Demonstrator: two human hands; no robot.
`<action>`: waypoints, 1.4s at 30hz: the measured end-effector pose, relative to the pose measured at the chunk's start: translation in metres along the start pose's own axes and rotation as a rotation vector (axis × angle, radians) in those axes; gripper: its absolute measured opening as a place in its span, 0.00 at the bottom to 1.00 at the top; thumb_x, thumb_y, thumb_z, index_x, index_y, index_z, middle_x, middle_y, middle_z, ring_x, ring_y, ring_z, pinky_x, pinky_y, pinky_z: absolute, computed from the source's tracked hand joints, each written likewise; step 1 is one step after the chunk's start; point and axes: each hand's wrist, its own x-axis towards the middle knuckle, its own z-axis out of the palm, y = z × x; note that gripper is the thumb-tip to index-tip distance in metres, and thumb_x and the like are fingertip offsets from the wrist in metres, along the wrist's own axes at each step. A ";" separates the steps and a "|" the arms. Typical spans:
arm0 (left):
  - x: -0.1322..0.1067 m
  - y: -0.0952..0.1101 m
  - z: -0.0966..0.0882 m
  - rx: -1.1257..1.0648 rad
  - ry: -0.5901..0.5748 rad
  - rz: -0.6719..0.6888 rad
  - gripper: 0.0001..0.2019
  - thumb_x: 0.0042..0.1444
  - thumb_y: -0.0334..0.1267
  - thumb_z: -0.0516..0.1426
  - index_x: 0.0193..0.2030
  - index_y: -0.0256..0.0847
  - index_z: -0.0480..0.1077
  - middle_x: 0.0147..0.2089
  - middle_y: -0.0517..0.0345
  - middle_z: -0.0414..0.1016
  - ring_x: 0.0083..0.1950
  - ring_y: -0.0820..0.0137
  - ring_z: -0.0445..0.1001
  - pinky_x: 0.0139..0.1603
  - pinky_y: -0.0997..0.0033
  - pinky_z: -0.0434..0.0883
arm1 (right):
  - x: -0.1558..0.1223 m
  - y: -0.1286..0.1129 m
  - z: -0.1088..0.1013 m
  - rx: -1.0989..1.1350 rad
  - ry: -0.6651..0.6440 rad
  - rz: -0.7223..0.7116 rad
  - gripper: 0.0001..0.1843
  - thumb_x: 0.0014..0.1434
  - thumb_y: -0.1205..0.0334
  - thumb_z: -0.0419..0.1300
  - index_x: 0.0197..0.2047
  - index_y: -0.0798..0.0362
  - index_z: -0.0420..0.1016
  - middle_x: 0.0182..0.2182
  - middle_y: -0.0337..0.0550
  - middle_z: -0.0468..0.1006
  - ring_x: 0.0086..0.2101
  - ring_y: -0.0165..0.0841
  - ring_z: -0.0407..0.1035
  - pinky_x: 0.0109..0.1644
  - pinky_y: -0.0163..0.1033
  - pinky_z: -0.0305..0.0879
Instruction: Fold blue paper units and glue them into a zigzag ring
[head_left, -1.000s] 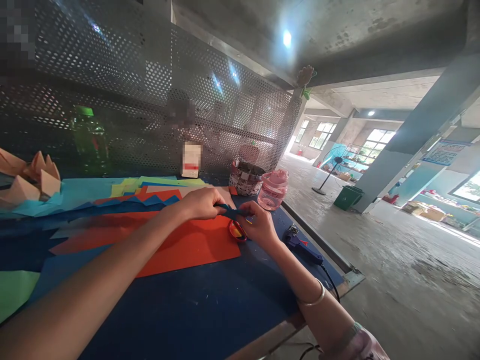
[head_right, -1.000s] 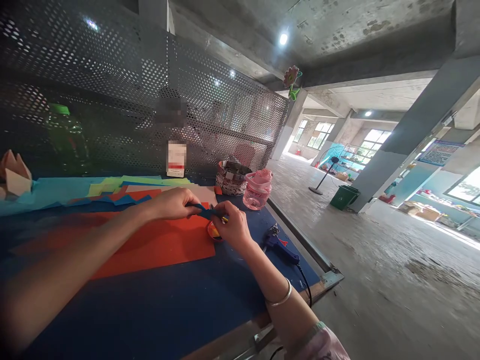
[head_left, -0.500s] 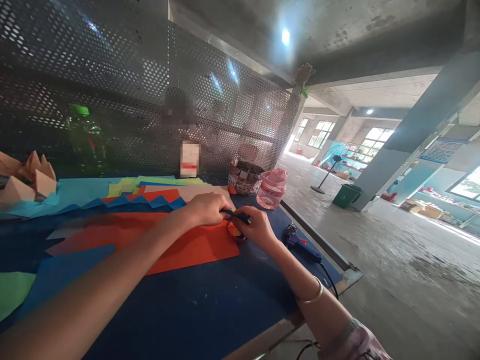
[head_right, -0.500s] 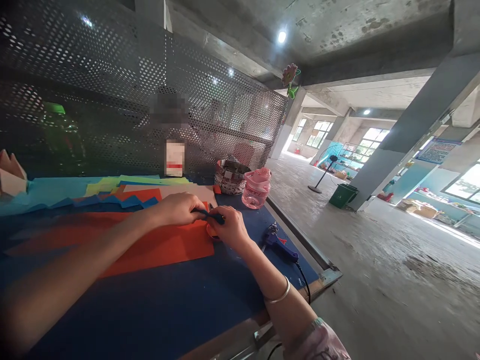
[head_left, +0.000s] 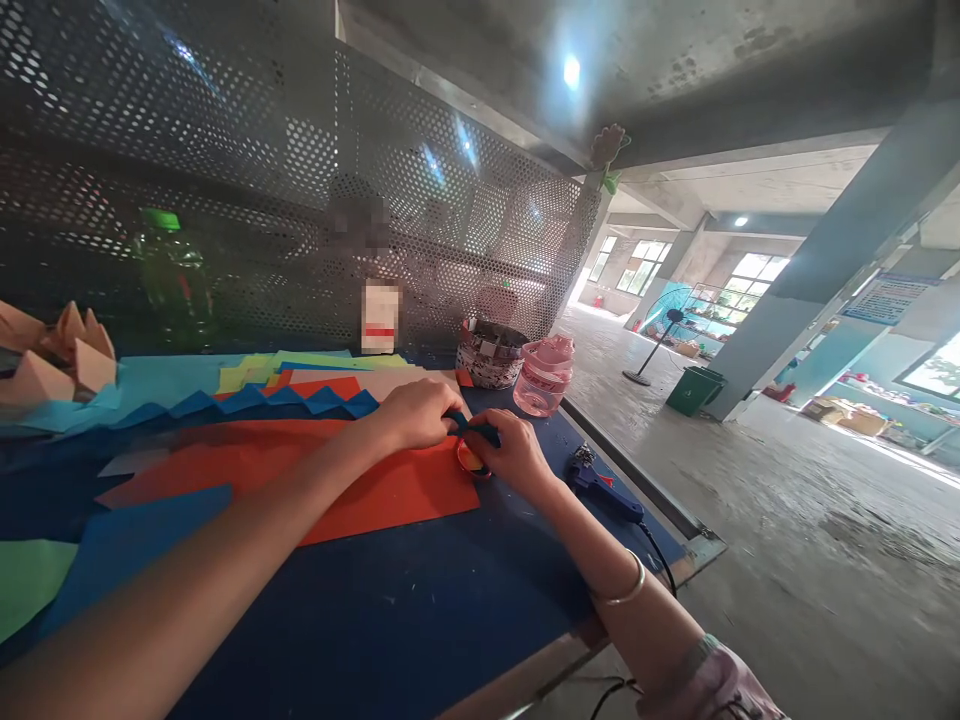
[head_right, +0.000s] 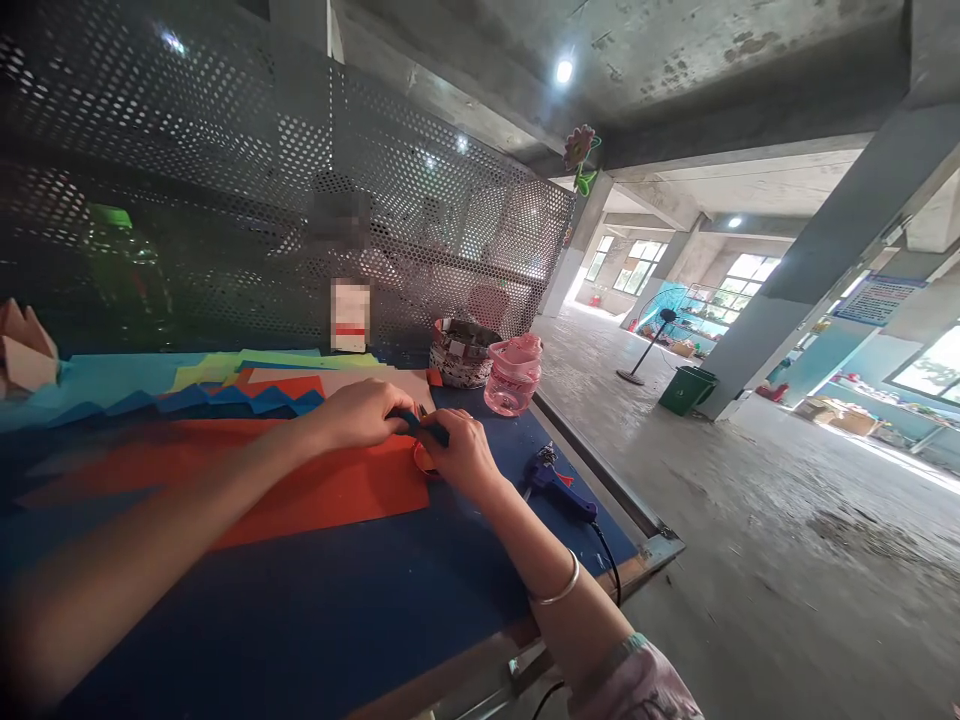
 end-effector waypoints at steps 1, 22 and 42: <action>0.000 0.000 0.000 0.004 0.004 -0.004 0.14 0.48 0.33 0.53 0.36 0.49 0.78 0.35 0.59 0.80 0.35 0.65 0.74 0.29 0.72 0.60 | 0.000 0.001 0.000 0.002 -0.006 0.003 0.09 0.54 0.58 0.61 0.38 0.51 0.77 0.31 0.41 0.77 0.29 0.31 0.66 0.34 0.35 0.61; -0.004 0.010 0.007 0.087 0.006 -0.094 0.10 0.50 0.35 0.56 0.37 0.43 0.77 0.40 0.50 0.79 0.43 0.59 0.76 0.34 0.70 0.67 | -0.005 0.001 0.003 -0.002 -0.030 0.032 0.12 0.53 0.58 0.59 0.41 0.52 0.74 0.33 0.43 0.79 0.32 0.35 0.71 0.34 0.37 0.63; -0.004 -0.012 0.029 0.165 0.050 -0.066 0.09 0.54 0.29 0.53 0.36 0.38 0.74 0.39 0.48 0.78 0.43 0.60 0.75 0.44 0.65 0.67 | -0.004 -0.006 -0.008 0.107 0.260 -0.088 0.11 0.61 0.61 0.50 0.46 0.53 0.68 0.38 0.47 0.75 0.40 0.37 0.68 0.45 0.42 0.63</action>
